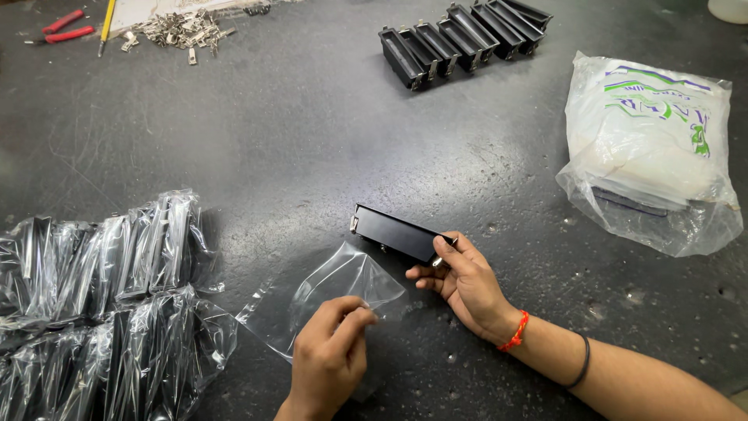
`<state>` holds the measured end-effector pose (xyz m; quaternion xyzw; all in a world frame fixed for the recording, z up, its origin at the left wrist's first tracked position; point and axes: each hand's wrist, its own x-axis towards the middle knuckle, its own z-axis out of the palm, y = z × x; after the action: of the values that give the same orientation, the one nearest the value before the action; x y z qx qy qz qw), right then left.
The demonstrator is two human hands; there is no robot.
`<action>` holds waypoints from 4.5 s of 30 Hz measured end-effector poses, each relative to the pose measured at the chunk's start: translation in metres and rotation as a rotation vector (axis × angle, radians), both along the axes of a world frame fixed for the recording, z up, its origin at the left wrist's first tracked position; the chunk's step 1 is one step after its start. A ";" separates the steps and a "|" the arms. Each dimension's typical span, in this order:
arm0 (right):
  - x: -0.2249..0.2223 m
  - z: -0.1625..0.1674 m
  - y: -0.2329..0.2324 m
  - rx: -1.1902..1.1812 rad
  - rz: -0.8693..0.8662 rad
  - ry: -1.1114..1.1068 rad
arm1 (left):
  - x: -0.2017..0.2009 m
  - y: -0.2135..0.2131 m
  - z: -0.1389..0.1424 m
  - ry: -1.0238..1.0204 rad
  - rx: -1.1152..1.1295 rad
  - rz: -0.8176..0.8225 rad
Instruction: The person places black rectangular components into clear plastic bags, seals them, and stacks them on a workbench. The person repeats this process for several components, occasionally inspecting them before packaging.
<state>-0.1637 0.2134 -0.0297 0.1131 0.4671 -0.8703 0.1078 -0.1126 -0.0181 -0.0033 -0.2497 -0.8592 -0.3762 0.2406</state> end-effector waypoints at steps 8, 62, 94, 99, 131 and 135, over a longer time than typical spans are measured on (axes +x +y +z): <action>0.000 -0.004 0.001 0.018 0.012 0.030 | 0.000 0.005 -0.004 -0.096 0.008 0.043; 0.197 -0.070 -0.007 0.628 -0.042 0.163 | 0.028 0.013 0.005 -0.223 -0.064 -0.196; 0.189 -0.086 -0.041 0.898 -0.017 0.575 | 0.073 0.031 0.017 0.054 -0.166 -0.467; 0.157 -0.033 -0.049 1.136 -0.061 0.797 | 0.074 0.039 0.002 0.175 -0.188 -0.379; 0.091 0.021 -0.013 1.514 -0.293 0.805 | 0.009 0.055 -0.023 -0.328 0.434 -0.139; 0.097 0.022 -0.022 1.535 -0.206 0.805 | 0.013 0.051 -0.019 -0.247 0.382 -0.220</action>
<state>-0.0665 0.1916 -0.0075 -0.1199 0.9144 -0.2946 -0.2504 -0.0992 0.0324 -0.0226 -0.2440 -0.7631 -0.5832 0.1343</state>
